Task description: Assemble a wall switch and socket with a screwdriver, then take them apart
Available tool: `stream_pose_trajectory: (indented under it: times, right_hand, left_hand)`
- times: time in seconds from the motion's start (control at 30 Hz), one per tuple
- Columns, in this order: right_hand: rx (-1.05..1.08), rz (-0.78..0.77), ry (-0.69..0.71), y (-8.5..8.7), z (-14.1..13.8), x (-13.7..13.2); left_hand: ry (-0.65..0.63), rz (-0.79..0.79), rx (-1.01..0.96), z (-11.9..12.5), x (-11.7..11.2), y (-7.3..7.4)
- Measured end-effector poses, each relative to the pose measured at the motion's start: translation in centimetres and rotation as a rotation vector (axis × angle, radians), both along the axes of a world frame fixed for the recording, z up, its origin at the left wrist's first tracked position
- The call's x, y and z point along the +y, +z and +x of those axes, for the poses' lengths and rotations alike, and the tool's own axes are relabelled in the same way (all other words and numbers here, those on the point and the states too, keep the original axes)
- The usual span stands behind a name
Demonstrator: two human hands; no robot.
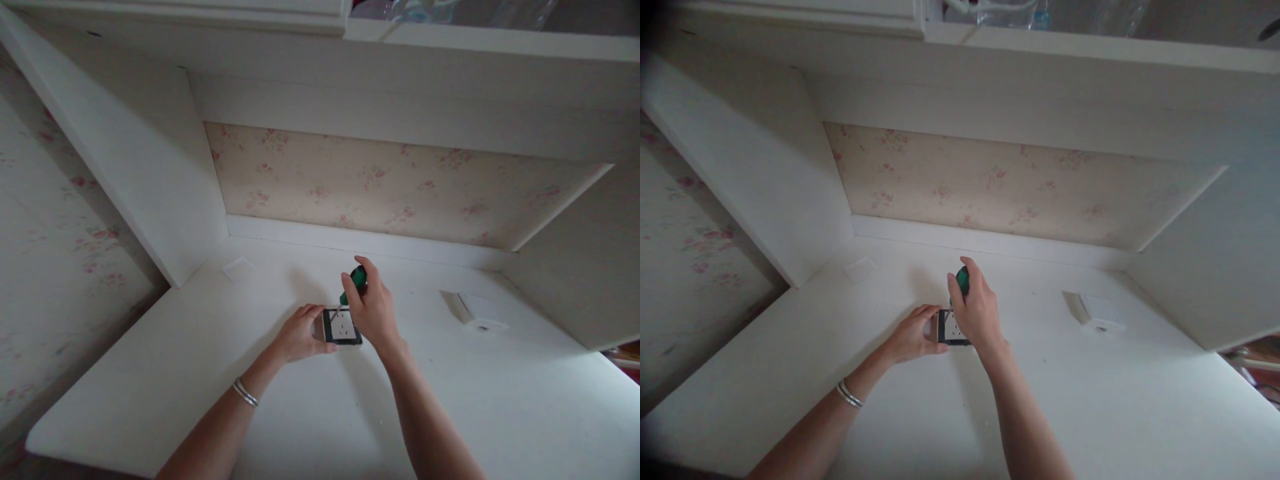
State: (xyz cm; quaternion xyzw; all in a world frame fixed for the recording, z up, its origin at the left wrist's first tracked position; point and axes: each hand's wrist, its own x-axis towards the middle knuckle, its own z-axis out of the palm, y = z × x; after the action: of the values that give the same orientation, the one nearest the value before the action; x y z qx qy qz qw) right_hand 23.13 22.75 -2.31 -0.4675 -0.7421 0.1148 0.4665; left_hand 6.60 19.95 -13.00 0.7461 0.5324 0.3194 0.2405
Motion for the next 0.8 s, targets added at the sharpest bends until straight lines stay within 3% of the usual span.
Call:
stream_pose_trajectory:
  times: [0.23, 0.4, 0.5, 0.63, 0.8]
  right_hand:
    - [-0.120, -0.076, 0.151, 1.5, -0.1, -0.9]
    - [-0.215, -0.022, -0.004, 1.5, -0.5, -1.6]
    - [-0.180, -0.008, -0.013, 1.2, -0.7, -1.3]
    - [-0.123, -0.084, 0.063, 1.2, -0.2, -0.7]
    - [-0.018, -0.157, 0.276, 1.3, 1.2, -0.2]
  left_hand:
    - [0.007, -0.002, 0.015, 0.2, -0.1, 0.4]
    - [-0.023, 0.010, 0.015, 0.4, -0.2, 0.9]
    - [-0.016, -0.002, 0.018, 0.4, -0.1, 0.9]
    - [-0.023, -0.004, 0.019, 0.3, -0.1, 0.9]
    - [-0.021, -0.018, -0.017, 0.3, -0.2, 1.1]
